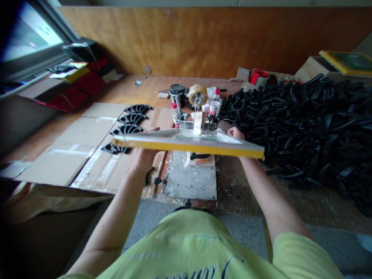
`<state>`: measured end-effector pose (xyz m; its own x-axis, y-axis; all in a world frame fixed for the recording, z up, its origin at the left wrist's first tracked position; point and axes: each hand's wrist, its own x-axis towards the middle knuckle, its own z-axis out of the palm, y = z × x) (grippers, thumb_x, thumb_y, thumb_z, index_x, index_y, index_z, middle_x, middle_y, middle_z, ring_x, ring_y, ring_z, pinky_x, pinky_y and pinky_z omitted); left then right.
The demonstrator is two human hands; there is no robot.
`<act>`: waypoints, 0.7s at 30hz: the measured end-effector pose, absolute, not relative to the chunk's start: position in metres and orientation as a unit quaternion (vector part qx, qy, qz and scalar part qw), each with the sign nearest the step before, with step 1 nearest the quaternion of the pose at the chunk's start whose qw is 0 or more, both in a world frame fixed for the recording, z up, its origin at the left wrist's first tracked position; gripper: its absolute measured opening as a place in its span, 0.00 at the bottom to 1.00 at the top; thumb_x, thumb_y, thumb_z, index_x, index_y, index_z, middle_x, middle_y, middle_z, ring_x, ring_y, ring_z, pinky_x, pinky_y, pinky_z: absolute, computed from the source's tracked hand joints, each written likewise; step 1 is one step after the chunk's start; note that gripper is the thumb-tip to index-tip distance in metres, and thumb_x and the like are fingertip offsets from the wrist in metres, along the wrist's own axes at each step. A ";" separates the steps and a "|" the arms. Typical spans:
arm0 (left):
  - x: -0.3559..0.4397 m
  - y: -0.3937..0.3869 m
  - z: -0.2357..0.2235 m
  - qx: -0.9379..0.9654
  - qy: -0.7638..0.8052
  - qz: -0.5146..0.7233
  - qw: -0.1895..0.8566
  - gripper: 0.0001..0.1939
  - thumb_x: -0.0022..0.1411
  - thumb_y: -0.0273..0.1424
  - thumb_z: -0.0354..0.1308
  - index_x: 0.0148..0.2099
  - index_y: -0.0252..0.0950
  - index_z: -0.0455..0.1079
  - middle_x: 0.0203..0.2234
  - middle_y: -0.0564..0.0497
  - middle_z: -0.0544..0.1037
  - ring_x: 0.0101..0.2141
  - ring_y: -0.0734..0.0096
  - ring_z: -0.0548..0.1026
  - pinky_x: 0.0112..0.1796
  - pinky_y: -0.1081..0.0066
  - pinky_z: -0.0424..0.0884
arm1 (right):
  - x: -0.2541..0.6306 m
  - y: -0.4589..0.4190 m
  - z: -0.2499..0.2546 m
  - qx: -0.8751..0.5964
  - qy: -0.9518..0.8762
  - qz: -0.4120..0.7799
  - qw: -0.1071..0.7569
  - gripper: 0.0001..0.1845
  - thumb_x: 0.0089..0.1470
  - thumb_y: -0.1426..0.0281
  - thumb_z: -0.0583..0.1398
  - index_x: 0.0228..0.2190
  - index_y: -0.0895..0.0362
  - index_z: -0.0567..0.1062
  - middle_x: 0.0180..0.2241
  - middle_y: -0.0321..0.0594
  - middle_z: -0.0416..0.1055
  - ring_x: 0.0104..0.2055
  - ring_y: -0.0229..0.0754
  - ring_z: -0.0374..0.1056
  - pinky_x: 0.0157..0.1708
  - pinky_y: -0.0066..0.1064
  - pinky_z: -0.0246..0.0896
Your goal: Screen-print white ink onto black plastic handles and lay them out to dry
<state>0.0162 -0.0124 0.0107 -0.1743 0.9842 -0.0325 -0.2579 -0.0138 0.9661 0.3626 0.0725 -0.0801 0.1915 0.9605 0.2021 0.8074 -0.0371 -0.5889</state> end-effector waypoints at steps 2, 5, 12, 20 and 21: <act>0.026 -0.003 0.014 0.374 0.472 0.617 0.507 0.27 0.59 0.52 0.53 0.49 0.37 0.70 0.35 0.48 0.78 0.36 0.68 0.77 0.31 0.74 0.72 | 0.354 0.049 -0.105 -0.643 -0.697 0.182 0.258 0.09 0.53 0.68 0.61 0.38 0.57 0.75 0.33 0.41 0.75 0.36 0.44 0.70 0.39 0.35 0.63; 0.041 -0.013 -0.007 0.327 0.493 0.622 0.513 0.26 0.61 0.52 0.51 0.51 0.38 0.67 0.35 0.48 0.79 0.33 0.71 0.77 0.29 0.76 0.71 | 0.320 0.016 -0.123 -0.531 -0.807 0.171 0.195 0.12 0.50 0.70 0.64 0.40 0.55 0.75 0.39 0.42 0.73 0.43 0.45 0.67 0.46 0.38 0.61; 0.082 -0.090 -0.094 0.189 0.509 0.375 0.752 0.21 0.61 0.46 0.56 0.47 0.35 0.67 0.45 0.41 0.77 0.37 0.64 0.79 0.31 0.69 0.75 | 0.243 -0.048 -0.095 -0.454 -0.860 0.102 0.211 0.08 0.59 0.70 0.59 0.39 0.55 0.76 0.36 0.42 0.72 0.45 0.45 0.64 0.47 0.36 0.60; -0.073 -0.113 -0.146 0.217 0.761 0.415 0.449 0.23 0.62 0.50 0.45 0.42 0.35 0.65 0.32 0.45 0.78 0.27 0.69 0.76 0.28 0.71 0.71 | 0.444 -0.060 -0.130 -0.825 -0.554 0.105 0.023 0.23 0.63 0.61 0.49 0.52 0.56 0.73 0.41 0.57 0.75 0.42 0.56 0.73 0.39 0.46 0.66; -0.098 -0.120 -0.151 0.207 0.809 0.380 0.397 0.24 0.63 0.49 0.41 0.43 0.34 0.65 0.32 0.44 0.78 0.27 0.68 0.76 0.28 0.71 0.71 | 0.481 -0.058 -0.143 -0.861 -0.492 0.121 -0.034 0.26 0.62 0.58 0.48 0.53 0.56 0.72 0.41 0.61 0.75 0.42 0.60 0.73 0.37 0.50 0.66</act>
